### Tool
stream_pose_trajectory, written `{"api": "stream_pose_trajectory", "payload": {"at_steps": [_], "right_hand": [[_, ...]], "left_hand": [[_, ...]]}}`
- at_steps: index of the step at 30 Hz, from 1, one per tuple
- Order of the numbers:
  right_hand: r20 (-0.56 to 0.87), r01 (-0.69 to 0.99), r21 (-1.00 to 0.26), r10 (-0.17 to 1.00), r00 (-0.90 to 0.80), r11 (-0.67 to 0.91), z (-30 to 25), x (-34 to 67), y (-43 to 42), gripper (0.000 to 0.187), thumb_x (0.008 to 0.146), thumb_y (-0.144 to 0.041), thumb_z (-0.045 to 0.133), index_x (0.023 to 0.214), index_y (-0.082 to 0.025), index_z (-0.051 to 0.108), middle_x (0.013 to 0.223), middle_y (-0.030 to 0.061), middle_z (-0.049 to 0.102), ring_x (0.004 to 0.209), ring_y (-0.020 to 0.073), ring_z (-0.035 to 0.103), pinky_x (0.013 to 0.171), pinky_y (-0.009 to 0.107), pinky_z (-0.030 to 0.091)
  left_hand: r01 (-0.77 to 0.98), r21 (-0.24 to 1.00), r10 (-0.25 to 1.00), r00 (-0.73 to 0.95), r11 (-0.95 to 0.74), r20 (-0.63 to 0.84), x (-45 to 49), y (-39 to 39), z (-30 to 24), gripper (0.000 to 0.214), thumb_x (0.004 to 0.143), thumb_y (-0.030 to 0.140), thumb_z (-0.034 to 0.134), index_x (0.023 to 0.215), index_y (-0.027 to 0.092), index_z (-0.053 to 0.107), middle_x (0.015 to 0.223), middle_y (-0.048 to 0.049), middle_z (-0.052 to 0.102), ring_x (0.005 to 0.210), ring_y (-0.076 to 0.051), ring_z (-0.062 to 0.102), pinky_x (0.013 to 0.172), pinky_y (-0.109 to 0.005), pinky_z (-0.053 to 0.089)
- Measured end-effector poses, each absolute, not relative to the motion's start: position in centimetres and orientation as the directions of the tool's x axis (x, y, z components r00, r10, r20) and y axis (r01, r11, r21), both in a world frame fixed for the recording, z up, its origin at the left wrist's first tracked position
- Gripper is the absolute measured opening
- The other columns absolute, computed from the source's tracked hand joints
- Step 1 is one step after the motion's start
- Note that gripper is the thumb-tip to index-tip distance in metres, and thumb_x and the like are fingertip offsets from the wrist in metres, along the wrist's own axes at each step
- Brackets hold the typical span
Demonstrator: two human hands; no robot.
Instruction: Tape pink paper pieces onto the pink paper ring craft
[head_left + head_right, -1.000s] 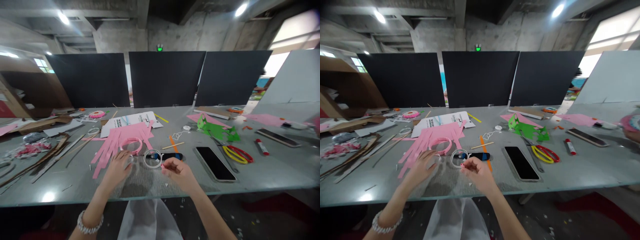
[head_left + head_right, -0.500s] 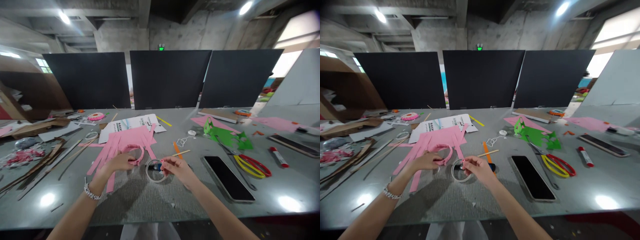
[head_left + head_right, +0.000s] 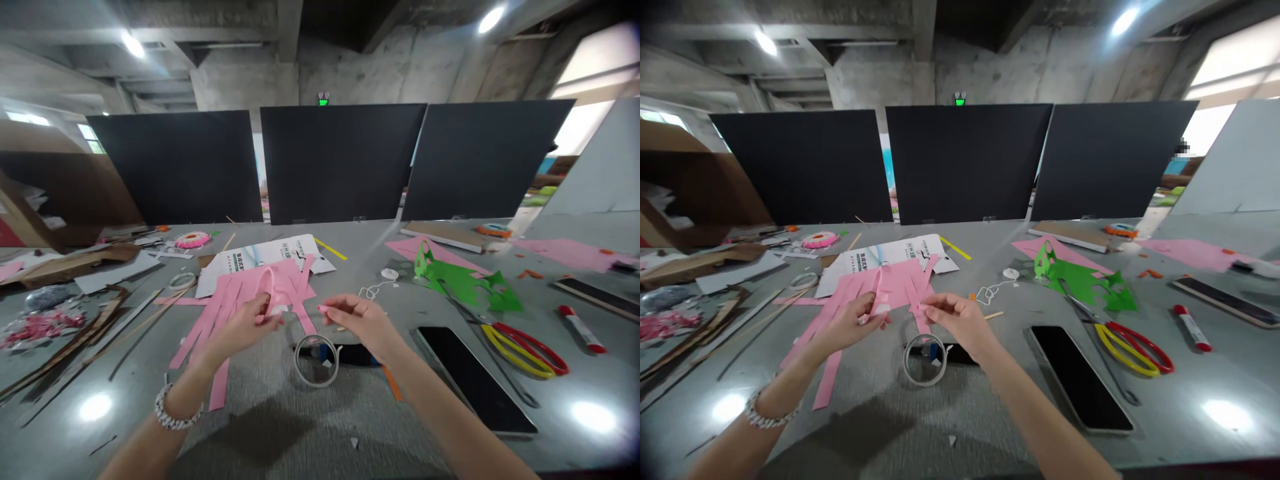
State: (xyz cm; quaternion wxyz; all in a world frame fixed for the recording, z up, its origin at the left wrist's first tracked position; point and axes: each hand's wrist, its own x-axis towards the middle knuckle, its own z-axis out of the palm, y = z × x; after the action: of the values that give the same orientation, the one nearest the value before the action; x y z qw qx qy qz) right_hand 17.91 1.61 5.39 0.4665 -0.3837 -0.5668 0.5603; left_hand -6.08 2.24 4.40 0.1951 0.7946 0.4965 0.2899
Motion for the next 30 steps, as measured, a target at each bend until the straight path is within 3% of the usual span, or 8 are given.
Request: {"api": "stream_pose_trajectory", "payload": {"at_steps": [1, 3, 6, 8, 14, 22, 30], "right_hand": [[0.145, -0.096, -0.988, 0.952, -0.268, 0.123, 6.5, 17.8, 1.6, 0.019, 0.066, -0.031, 0.07, 0.082, -0.019, 0.067, 0.071, 0.0013, 0.066, 0.07, 0.0135, 0.062, 0.073, 0.031, 0.05], [0.294, -0.146, -0.954, 0.92, -0.261, 0.264, 8.5, 17.5, 1.4, 0.013, 0.067, -0.027, 0.07, 0.078, -0.02, 0.067, 0.074, 0.0012, 0.067, 0.072, 0.014, 0.063, 0.071, 0.031, 0.051], [0.564, -0.204, -0.824, 0.801, -0.201, 0.529, 10.4, 16.9, 0.9, 0.01, 0.068, -0.019, 0.068, 0.078, -0.023, 0.068, 0.08, 0.0004, 0.065, 0.077, 0.013, 0.061, 0.072, 0.028, 0.052], [0.665, -0.201, -0.745, 0.734, -0.142, 0.636, 11.0, 16.5, 0.5, 0.015, 0.07, -0.014, 0.066, 0.082, -0.024, 0.069, 0.083, 0.0001, 0.064, 0.079, 0.0124, 0.061, 0.073, 0.027, 0.052], [0.725, -0.076, -0.687, 0.689, -0.001, 0.723, 11.0, 16.1, -0.1, 0.013, 0.072, -0.013, 0.064, 0.08, -0.022, 0.067, 0.08, 0.0002, 0.067, 0.077, 0.0142, 0.064, 0.071, 0.029, 0.055], [0.879, 0.205, -0.462, 0.476, -0.022, 0.863, 10.7, 16.2, 0.4, 0.016, 0.072, -0.011, 0.065, 0.08, -0.024, 0.069, 0.081, 0.0012, 0.066, 0.075, 0.0148, 0.063, 0.068, 0.029, 0.055], [0.901, 0.27, -0.409, 0.432, -0.029, 0.871, 10.3, 16.1, 0.4, 0.018, 0.072, -0.009, 0.064, 0.081, -0.024, 0.067, 0.081, -0.0001, 0.066, 0.074, 0.0137, 0.063, 0.068, 0.028, 0.054]], "left_hand": [[0.573, 0.695, 0.896, 0.353, -0.434, 0.269, -5.1, 1.6, 5.5, 0.006, 0.084, 0.026, 0.041, 0.084, 0.02, 0.042, 0.079, -0.002, 0.062, 0.075, -0.015, 0.061, 0.056, -0.023, 0.044], [0.439, 0.763, 0.871, 0.361, -0.474, 0.333, -3.2, 0.4, 7.4, 0.006, 0.083, 0.021, 0.041, 0.089, 0.019, 0.04, 0.08, -0.0021, 0.062, 0.068, -0.012, 0.06, 0.058, -0.025, 0.045], [0.332, 0.775, 0.833, 0.348, -0.538, 0.43, -0.6, -0.9, 9.4, 0.005, 0.084, 0.019, 0.04, 0.089, 0.019, 0.04, 0.08, -0.0023, 0.061, 0.067, -0.011, 0.057, 0.061, -0.026, 0.046], [0.298, 0.759, 0.809, 0.332, -0.579, 0.486, 0.4, -1.3, 9.8, 0.01, 0.085, 0.018, 0.041, 0.095, 0.019, 0.04, 0.079, -0.0014, 0.059, 0.067, -0.011, 0.055, 0.06, -0.025, 0.046], [0.37, 0.702, 0.794, 0.287, -0.608, 0.536, 1.0, -1.7, 9.1, 0.011, 0.085, 0.02, 0.041, 0.097, 0.019, 0.042, 0.076, -0.0005, 0.05, 0.069, -0.013, 0.05, 0.058, -0.027, 0.043], [0.453, 0.611, 0.755, 0.289, -0.649, 0.589, 1.1, -2.0, 9.0, 0.007, 0.083, 0.014, 0.041, 0.087, 0.02, 0.038, 0.065, 0.0044, 0.042, 0.053, -0.009, 0.04, 0.047, -0.024, 0.034], [0.46, 0.612, 0.762, 0.31, -0.643, 0.568, 1.1, -2.3, 9.4, 0.011, 0.082, 0.012, 0.041, 0.089, 0.02, 0.04, 0.062, 0.0052, 0.041, 0.048, -0.008, 0.037, 0.044, -0.024, 0.028]]}}
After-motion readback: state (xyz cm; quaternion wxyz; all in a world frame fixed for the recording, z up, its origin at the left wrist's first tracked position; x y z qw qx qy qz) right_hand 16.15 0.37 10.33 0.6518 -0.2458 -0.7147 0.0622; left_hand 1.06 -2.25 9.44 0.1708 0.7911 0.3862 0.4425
